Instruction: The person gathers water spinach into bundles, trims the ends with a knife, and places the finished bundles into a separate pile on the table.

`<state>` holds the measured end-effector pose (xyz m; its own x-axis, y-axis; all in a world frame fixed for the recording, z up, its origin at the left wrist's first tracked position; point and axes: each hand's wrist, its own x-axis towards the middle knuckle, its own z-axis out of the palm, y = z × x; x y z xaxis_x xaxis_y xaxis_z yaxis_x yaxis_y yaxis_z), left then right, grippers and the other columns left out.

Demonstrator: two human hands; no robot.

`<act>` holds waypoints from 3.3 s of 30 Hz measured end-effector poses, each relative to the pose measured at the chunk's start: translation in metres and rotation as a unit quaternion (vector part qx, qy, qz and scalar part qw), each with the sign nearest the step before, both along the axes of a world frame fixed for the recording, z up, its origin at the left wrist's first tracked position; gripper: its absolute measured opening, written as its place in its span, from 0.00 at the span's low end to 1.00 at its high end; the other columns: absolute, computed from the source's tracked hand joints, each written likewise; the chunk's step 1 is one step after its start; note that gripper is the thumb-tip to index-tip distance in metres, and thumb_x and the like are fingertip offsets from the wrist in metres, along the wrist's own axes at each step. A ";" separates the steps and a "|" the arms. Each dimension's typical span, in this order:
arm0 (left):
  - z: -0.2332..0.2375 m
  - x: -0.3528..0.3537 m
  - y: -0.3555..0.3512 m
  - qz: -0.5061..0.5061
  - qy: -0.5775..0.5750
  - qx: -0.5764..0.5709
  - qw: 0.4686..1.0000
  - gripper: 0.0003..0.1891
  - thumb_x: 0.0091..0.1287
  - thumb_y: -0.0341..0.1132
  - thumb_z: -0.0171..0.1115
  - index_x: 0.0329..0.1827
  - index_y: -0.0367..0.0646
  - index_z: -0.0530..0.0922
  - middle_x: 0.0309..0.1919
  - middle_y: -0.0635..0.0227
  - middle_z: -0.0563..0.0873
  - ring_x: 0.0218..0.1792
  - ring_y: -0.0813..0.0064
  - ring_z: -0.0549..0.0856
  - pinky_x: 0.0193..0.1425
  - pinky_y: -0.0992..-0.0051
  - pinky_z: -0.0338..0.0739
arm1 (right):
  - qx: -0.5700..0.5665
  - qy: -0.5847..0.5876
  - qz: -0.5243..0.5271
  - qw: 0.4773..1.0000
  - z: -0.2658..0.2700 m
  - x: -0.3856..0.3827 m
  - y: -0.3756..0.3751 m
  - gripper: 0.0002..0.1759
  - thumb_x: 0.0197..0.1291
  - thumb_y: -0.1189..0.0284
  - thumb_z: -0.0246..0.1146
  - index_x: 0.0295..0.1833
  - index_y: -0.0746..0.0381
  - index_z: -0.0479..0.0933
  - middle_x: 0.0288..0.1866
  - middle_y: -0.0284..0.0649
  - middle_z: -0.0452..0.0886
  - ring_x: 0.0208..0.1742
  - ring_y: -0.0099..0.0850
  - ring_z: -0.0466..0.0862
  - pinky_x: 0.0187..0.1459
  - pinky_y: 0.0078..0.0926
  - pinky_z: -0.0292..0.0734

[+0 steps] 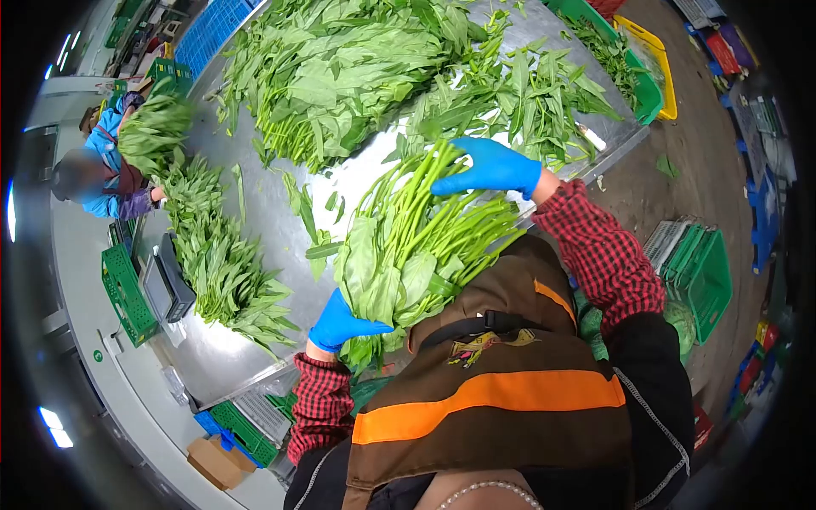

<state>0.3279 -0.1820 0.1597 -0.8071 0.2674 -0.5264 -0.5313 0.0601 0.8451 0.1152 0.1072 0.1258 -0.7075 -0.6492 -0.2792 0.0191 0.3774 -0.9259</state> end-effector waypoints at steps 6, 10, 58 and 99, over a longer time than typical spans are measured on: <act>0.009 -0.006 0.002 -0.042 0.037 -0.060 0.997 0.50 0.43 0.31 0.81 0.71 0.37 0.61 0.64 0.62 0.73 0.63 0.70 0.72 0.68 0.69 0.65 | -0.044 -0.029 -0.045 0.998 -0.023 -0.001 -0.001 0.21 0.54 0.60 0.69 0.47 0.64 0.80 0.38 0.38 0.84 0.38 0.23 0.79 0.44 0.24 0.75; 0.010 -0.008 0.008 -0.059 0.043 -0.078 0.994 0.42 0.45 0.33 0.80 0.66 0.36 0.68 0.58 0.62 0.79 0.58 0.72 0.77 0.64 0.70 0.70 | -0.141 0.014 -0.068 0.988 -0.045 -0.002 0.004 0.14 0.57 0.66 0.66 0.44 0.65 0.80 0.36 0.38 0.84 0.35 0.23 0.80 0.41 0.23 0.76; -0.009 -0.009 0.021 -0.113 0.163 -0.228 0.953 0.33 0.49 0.40 0.78 0.57 0.37 0.76 0.48 0.55 0.85 0.50 0.61 0.85 0.53 0.68 0.78 | 0.014 -0.113 -0.031 0.993 -0.049 0.036 0.041 0.21 0.60 0.55 0.65 0.42 0.65 0.81 0.36 0.38 0.83 0.32 0.23 0.82 0.34 0.22 0.78; -0.004 -0.058 -0.036 -0.286 0.486 -0.618 0.547 0.33 0.54 0.27 0.57 0.68 0.56 0.69 0.50 0.64 0.80 0.46 0.64 0.80 0.45 0.67 0.74 | -0.124 -0.058 0.005 0.991 -0.029 0.054 0.027 0.14 0.56 0.76 0.64 0.50 0.65 0.78 0.40 0.36 0.84 0.41 0.20 0.81 0.47 0.21 0.77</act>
